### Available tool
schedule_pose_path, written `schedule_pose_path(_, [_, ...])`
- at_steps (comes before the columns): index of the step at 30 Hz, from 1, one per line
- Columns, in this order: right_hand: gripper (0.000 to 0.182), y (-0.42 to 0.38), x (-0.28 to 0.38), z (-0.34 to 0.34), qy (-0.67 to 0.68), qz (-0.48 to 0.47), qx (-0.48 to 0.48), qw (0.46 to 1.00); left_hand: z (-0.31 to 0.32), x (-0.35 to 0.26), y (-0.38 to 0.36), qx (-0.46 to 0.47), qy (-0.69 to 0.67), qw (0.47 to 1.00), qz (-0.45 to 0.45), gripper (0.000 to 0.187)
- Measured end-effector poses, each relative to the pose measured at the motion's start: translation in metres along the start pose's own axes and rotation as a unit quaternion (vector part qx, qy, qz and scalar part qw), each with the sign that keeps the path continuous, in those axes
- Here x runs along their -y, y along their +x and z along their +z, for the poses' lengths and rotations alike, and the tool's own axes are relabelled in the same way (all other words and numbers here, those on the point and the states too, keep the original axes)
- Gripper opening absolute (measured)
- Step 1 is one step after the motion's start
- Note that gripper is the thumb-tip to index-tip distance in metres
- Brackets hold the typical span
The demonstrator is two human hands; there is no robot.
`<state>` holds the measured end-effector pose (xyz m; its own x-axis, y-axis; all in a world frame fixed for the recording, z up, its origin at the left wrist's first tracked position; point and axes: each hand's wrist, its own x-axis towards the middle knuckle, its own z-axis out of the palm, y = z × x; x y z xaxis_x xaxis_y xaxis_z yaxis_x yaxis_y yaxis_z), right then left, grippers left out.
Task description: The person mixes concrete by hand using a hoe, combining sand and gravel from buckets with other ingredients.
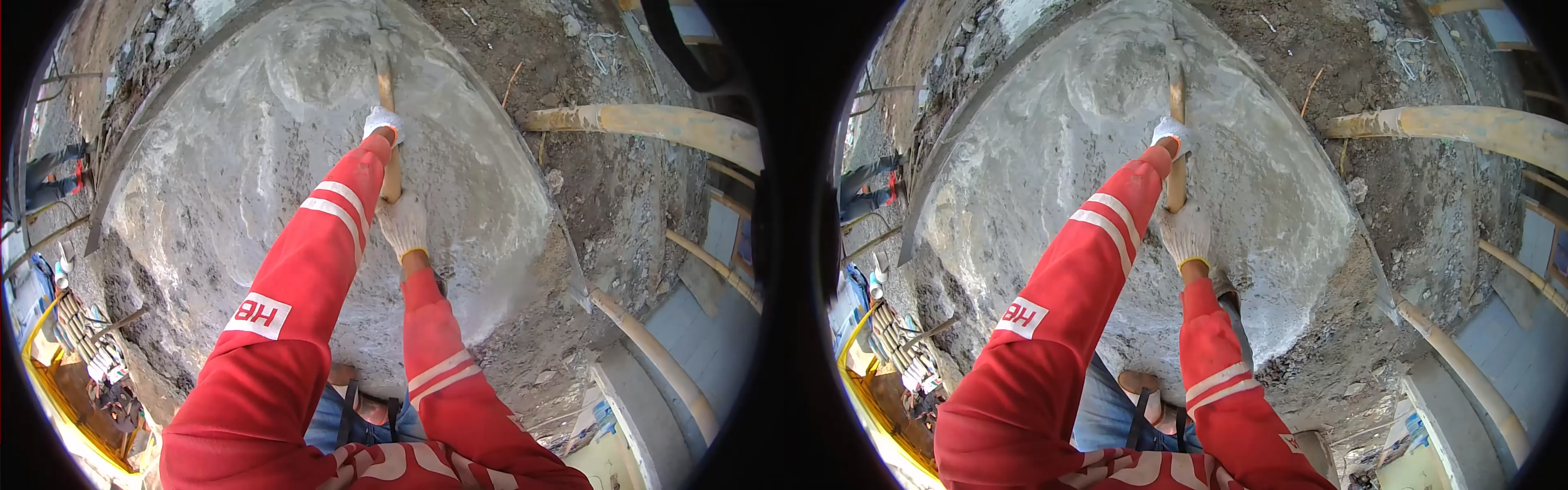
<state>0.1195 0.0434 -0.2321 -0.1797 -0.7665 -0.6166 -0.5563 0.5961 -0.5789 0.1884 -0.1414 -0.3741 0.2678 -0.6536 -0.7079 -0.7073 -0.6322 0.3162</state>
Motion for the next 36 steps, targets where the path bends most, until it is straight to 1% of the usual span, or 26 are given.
schedule_pose_path(3, [0.038,-0.005,-0.005,0.007,-0.054,0.029,0.000,0.998,0.008,0.006,0.007,-0.015,0.012,0.999,0.038,0.043])
schedule_pose_path(4, [0.038,-0.005,-0.006,0.012,-0.074,0.043,0.011,0.996,0.012,0.011,0.013,-0.020,-0.048,0.999,-0.005,0.044])
schedule_pose_path(7, [0.040,-0.002,-0.002,0.043,-0.105,0.046,0.027,0.993,0.006,0.031,0.037,0.030,-0.127,0.991,0.001,0.046])
schedule_pose_path(8, [0.040,-0.004,-0.001,0.061,-0.115,0.037,-0.001,0.993,0.007,0.044,0.047,0.061,-0.169,0.984,0.013,0.050])
schedule_pose_path(10, [0.038,-0.022,0.000,0.088,-0.116,0.023,-0.053,0.992,0.019,0.071,0.043,0.089,-0.173,0.981,0.012,0.051])
schedule_pose_path(11, [0.038,-0.029,0.001,0.099,-0.117,0.016,-0.053,0.992,0.004,0.072,0.042,0.095,-0.179,0.979,0.024,0.051])
schedule_pose_path(12, [0.037,-0.037,0.002,0.103,-0.124,0.006,-0.072,0.990,-0.002,0.075,0.027,0.044,-0.170,0.984,0.021,0.048])
schedule_pose_path(15, [0.036,-0.101,-0.007,0.106,-0.133,0.014,-0.063,0.989,-0.011,0.109,-0.028,0.087,-0.247,0.965,0.007,0.045])
schedule_pose_path(17, [0.035,-0.166,-0.008,0.115,-0.124,0.010,-0.053,0.991,-0.042,0.143,-0.094,0.084,-0.238,0.968,0.011,0.045])
schedule_pose_path(19, [0.036,-0.241,-0.006,0.135,-0.102,0.035,-0.020,0.994,-0.035,0.205,-0.144,-0.003,-0.210,0.976,0.062,0.041])
schedule_pose_path(21, [0.038,-0.313,-0.004,0.157,-0.085,0.079,0.025,0.993,-0.100,0.242,-0.220,0.087,-0.314,0.945,-0.012,0.038])
schedule_pose_path(22, [0.039,-0.344,0.001,0.167,-0.090,0.101,0.050,0.990,-0.103,0.276,-0.242,0.039,-0.290,0.956,0.003,0.035])
schedule_pose_path(23, [0.038,-0.372,-0.001,0.181,-0.102,0.049,0.029,0.993,-0.105,0.306,-0.255,-0.010,-0.267,0.964,0.021,0.032])
schedule_pose_path(24, [0.038,-0.393,0.005,0.188,-0.075,0.039,0.063,0.994,-0.133,0.323,-0.273,-0.023,-0.268,0.963,0.011,0.032])
schedule_pose_path(25, [0.039,-0.405,0.011,0.196,-0.049,0.032,0.096,0.994,-0.171,0.337,-0.291,-0.009,-0.340,0.939,-0.044,0.028])
schedule_pose_path(26, [0.039,-0.403,0.014,0.207,-0.050,0.022,0.108,0.993,-0.201,0.355,-0.300,0.003,-0.411,0.907,-0.096,0.025])
schedule_pose_path(27, [0.036,-0.394,0.011,0.220,-0.112,-0.041,0.114,0.986,-0.213,0.379,-0.297,-0.046,-0.489,0.867,-0.084,0.022])
schedule_pose_path(28, [0.033,-0.385,0.011,0.231,-0.172,-0.104,0.120,0.972,-0.242,0.394,-0.291,-0.119,-0.472,0.871,-0.074,0.023])
schedule_pose_path(29, [0.033,-0.363,0.029,0.241,-0.180,-0.133,0.144,0.964,-0.280,0.404,-0.282,-0.189,-0.450,0.870,-0.067,0.025])
schedule_pose_path(30, [0.033,-0.330,0.065,0.254,-0.188,-0.159,0.168,0.955,-0.321,0.413,-0.272,-0.205,-0.510,0.832,-0.077,0.027])
schedule_pose_path(31, [0.033,-0.299,0.109,0.269,-0.209,-0.233,0.169,0.934,-0.354,0.428,-0.251,-0.220,-0.567,0.789,-0.084,0.029])
schedule_pose_path(32, [0.034,-0.265,0.144,0.295,-0.176,-0.309,0.153,0.922,-0.364,0.471,-0.207,-0.319,-0.509,0.799,-0.004,0.034])
schedule_pose_path(33, [0.034,-0.234,0.173,0.327,-0.176,-0.339,0.173,0.908,-0.404,0.476,-0.189,-0.329,-0.520,0.787,-0.035,0.042])
schedule_pose_path(34, [0.034,-0.212,0.218,0.348,-0.205,-0.355,0.189,0.892,-0.422,0.498,-0.158,-0.352,-0.499,0.791,-0.043,0.033])
schedule_pose_path(35, [0.035,-0.191,0.251,0.376,-0.238,-0.355,0.223,0.876,-0.408,0.555,-0.100,-0.362,-0.459,0.807,-0.080,0.039])
schedule_pose_path(36, [0.041,-0.168,0.279,0.404,-0.236,-0.375,0.223,0.868,-0.432,0.529,-0.108,-0.393,-0.444,0.801,-0.080,0.047])
